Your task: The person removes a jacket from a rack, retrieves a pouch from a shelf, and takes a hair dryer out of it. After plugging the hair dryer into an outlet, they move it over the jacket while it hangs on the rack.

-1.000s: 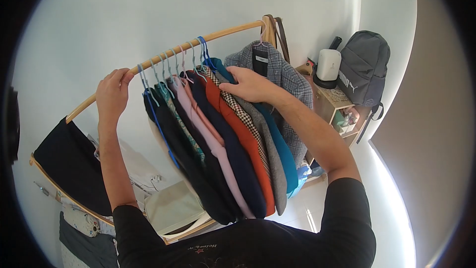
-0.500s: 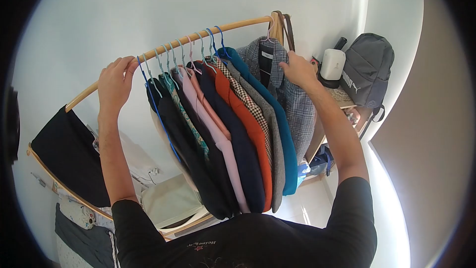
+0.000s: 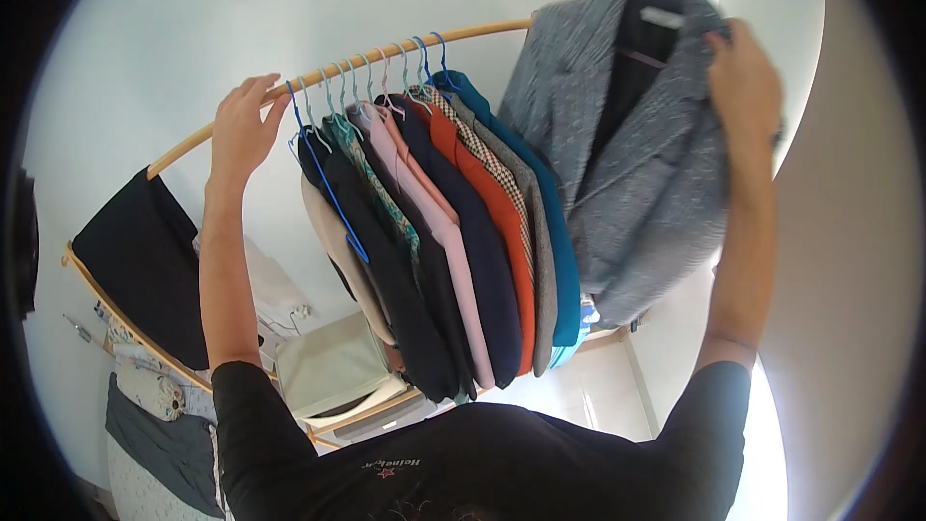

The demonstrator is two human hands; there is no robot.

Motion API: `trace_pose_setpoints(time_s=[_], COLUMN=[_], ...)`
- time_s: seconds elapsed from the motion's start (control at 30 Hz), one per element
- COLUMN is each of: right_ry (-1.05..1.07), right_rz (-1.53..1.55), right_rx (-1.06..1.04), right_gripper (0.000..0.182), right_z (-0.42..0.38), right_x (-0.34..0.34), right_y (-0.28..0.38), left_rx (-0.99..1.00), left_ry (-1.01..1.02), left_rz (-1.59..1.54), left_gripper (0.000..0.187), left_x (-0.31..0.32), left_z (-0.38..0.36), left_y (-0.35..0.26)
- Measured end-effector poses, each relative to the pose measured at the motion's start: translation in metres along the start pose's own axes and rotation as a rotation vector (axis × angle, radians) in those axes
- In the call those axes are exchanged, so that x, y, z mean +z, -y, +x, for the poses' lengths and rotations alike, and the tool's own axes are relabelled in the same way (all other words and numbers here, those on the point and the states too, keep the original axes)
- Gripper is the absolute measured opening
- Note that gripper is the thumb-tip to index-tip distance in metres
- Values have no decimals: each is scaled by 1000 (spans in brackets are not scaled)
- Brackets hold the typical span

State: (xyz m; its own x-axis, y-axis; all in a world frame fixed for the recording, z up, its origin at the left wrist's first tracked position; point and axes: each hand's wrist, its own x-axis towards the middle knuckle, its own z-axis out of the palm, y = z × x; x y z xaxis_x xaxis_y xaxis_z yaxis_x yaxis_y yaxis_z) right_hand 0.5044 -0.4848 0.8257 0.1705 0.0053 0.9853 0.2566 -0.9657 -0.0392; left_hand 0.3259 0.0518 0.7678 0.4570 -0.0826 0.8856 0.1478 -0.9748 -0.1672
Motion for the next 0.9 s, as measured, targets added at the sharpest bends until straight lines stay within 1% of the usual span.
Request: trace_pose_setpoints(time_s=[0.03,0.07,0.13,0.2,0.27,0.3,0.33,0.37,0.4,0.43,0.53,0.6,0.63,0.67,0.73,0.77,0.8,0.87,0.9], right_ry=[-8,-18,-157,-341,-379,-433,-489,-493,-482,-430,-294,-275,-290,-312,-230,-310,-323,-34,-119], right_rz=[-90,-178,-297,-374,-136,-97,-43,-307,-216,-137,40,87,58,71,353,491,500,557,717], right_rx=[30,63,70,-1,-39,-89,-130,-166,-149,-178,-316,-423,-590,-588,-737,-798,-793,-578,-663], right_gripper=[33,38,38,36,38,36,34,29,29,29,29,29,31,31,34,38,38,41,42], right_z=[11,20,31,49,40,40,39,29,20,10,-12,-15,-20,-22,-35,-36,-45,-60,-56], right_x=[-19,-43,-82,-115,-180,-195,-203,-221,-217,-213,-225,-245,-258,-265,-279,-279,-292,-321,-326], right_y=[-13,-26,-56,-105,-72,-78,-83,-61,-45,-28,11,19,19,30,58,85,104,143,181], left_rx=[48,44,18,-36,-101,-124,-107,-120,-132,-114,-148,-64,38,126,202,214,223,162,89], left_ry=[-73,-66,-117,-115,-132,-121,-118,-100,-52,-4,172,177,148,137,191,242,293,342,271], left_rz=[6,7,-25,-57,-247,-350,-454,-491,-533,-641,-801,-949,-981,-1021,-1178,-1242,-1307,-1285,-1261], left_gripper=[29,29,34,33,31,30,29,28,28,29,30,33,39,45,59,64,70,73,76], left_x=[0,-5,-19,-40,-59,-65,-65,-70,-77,-83,-108,-126,-138,-149,-177,-191,-206,-243,-255], left_z=[-1,-2,-2,-7,-16,-21,-28,-35,-39,-42,-49,-58,-63,-73,-103,-124,-146,-190,-215], left_y=[-2,-6,-15,-34,-51,-58,-59,-68,-78,-85,-109,-127,-130,-136,-146,-148,-148,-142,-136])
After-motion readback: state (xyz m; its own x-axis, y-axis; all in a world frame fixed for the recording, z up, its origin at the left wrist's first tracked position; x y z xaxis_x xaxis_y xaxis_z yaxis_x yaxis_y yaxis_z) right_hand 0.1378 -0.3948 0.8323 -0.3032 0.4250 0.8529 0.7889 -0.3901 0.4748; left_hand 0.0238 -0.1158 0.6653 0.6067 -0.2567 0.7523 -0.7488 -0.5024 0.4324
